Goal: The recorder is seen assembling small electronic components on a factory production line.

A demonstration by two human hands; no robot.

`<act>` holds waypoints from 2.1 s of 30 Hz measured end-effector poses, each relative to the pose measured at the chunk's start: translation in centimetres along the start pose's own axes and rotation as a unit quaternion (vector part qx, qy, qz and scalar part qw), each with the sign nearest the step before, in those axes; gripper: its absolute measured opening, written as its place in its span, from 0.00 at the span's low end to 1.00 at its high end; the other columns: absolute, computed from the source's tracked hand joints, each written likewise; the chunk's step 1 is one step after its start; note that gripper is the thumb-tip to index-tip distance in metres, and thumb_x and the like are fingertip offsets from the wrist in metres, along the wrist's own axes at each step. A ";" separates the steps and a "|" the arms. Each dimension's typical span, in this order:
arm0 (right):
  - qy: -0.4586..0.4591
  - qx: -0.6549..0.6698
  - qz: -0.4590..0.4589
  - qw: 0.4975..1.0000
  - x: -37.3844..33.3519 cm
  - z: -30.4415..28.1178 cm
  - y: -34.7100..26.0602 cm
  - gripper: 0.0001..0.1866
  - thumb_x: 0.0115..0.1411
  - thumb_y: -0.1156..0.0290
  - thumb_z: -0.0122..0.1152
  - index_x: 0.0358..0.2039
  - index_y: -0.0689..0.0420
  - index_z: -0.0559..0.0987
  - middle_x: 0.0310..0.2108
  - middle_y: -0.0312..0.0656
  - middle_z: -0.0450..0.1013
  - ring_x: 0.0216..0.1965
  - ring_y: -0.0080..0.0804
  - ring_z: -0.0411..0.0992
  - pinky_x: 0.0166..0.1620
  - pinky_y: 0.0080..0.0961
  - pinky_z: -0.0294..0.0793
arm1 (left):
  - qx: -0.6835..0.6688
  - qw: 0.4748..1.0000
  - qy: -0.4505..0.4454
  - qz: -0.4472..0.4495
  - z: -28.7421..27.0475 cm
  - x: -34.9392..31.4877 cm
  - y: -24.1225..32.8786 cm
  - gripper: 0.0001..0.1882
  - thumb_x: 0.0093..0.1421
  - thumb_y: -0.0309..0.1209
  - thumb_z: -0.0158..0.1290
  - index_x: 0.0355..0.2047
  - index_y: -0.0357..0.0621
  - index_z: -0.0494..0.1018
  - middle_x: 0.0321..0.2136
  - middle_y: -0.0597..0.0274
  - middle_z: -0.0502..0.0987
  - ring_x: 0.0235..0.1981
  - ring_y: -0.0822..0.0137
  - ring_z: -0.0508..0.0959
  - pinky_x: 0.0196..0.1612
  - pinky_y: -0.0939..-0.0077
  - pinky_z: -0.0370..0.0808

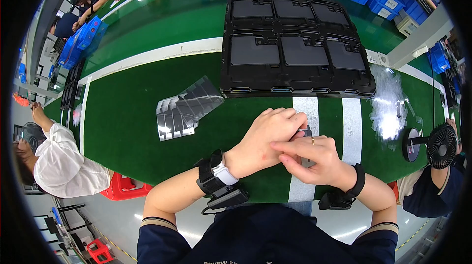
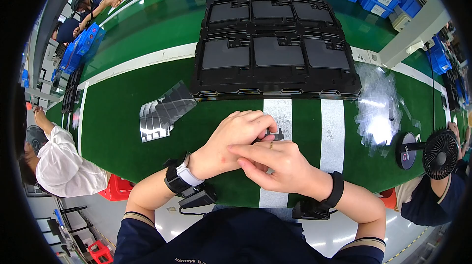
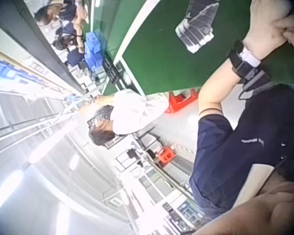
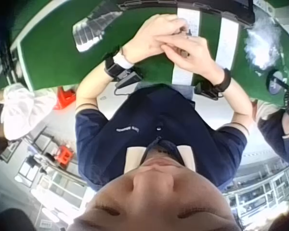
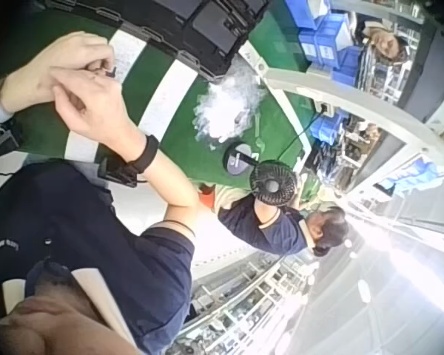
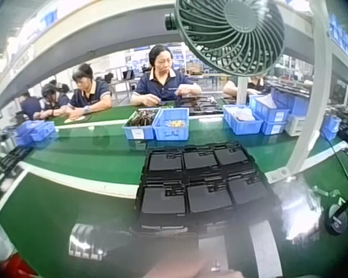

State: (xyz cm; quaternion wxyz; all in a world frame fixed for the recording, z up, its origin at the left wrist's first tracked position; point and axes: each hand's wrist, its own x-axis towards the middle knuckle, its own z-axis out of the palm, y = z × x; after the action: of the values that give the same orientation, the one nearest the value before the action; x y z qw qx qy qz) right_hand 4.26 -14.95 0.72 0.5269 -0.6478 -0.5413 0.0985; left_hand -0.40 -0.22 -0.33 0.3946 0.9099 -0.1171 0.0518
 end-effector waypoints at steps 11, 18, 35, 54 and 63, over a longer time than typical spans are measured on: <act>0.022 -0.006 -0.006 1.000 -0.1 0.1 0.2 0.14 0.50 0.80 0.61 0.39 0.57 0.80 0.12 0.35 0.68 0.13 0.21 0.68 0.19 0.16 0.68 | -0.005 1.000 0.006 0.003 0.0 0.0 0.0 0.06 0.49 0.28 0.52 0.26 0.42 0.66 0.22 0.59 0.68 0.28 0.57 0.71 0.32 0.66 0.64; 0.016 -0.010 -0.007 1.000 0.0 0.0 0.1 0.14 0.50 0.80 0.61 0.39 0.57 0.80 0.12 0.35 0.68 0.13 0.22 0.69 0.20 0.17 0.69 | -0.003 1.000 0.009 0.009 0.0 0.0 0.0 0.06 0.49 0.28 0.52 0.26 0.41 0.66 0.22 0.58 0.68 0.28 0.57 0.71 0.31 0.66 0.63; 0.008 -0.018 -0.009 1.000 0.0 -0.1 0.1 0.15 0.50 0.79 0.61 0.41 0.56 0.80 0.13 0.36 0.69 0.14 0.22 0.70 0.20 0.17 0.69 | 0.000 1.000 0.005 0.007 -0.1 0.0 0.1 0.06 0.51 0.28 0.50 0.26 0.41 0.67 0.22 0.57 0.69 0.28 0.56 0.71 0.33 0.65 0.65; 0.011 -0.015 -0.003 1.000 -0.1 0.0 0.1 0.14 0.50 0.79 0.60 0.39 0.57 0.80 0.12 0.36 0.69 0.13 0.22 0.69 0.20 0.18 0.69 | -0.008 1.000 0.010 0.005 0.1 0.0 -0.1 0.09 0.47 0.29 0.54 0.26 0.42 0.66 0.22 0.59 0.68 0.27 0.57 0.71 0.31 0.66 0.64; 0.007 -0.009 0.002 1.000 0.0 0.0 -0.1 0.14 0.50 0.79 0.60 0.39 0.57 0.80 0.12 0.36 0.69 0.14 0.23 0.69 0.21 0.18 0.69 | -0.002 1.000 0.003 0.002 0.0 0.0 0.0 0.08 0.48 0.29 0.53 0.26 0.41 0.66 0.22 0.58 0.68 0.28 0.57 0.71 0.31 0.66 0.63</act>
State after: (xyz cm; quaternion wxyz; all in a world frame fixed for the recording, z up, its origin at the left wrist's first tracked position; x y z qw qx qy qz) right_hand 4.23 -14.97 0.77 0.5252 -0.6541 -0.5370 0.0899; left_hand -0.39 -0.25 -0.30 0.3965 0.9088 -0.1176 0.0556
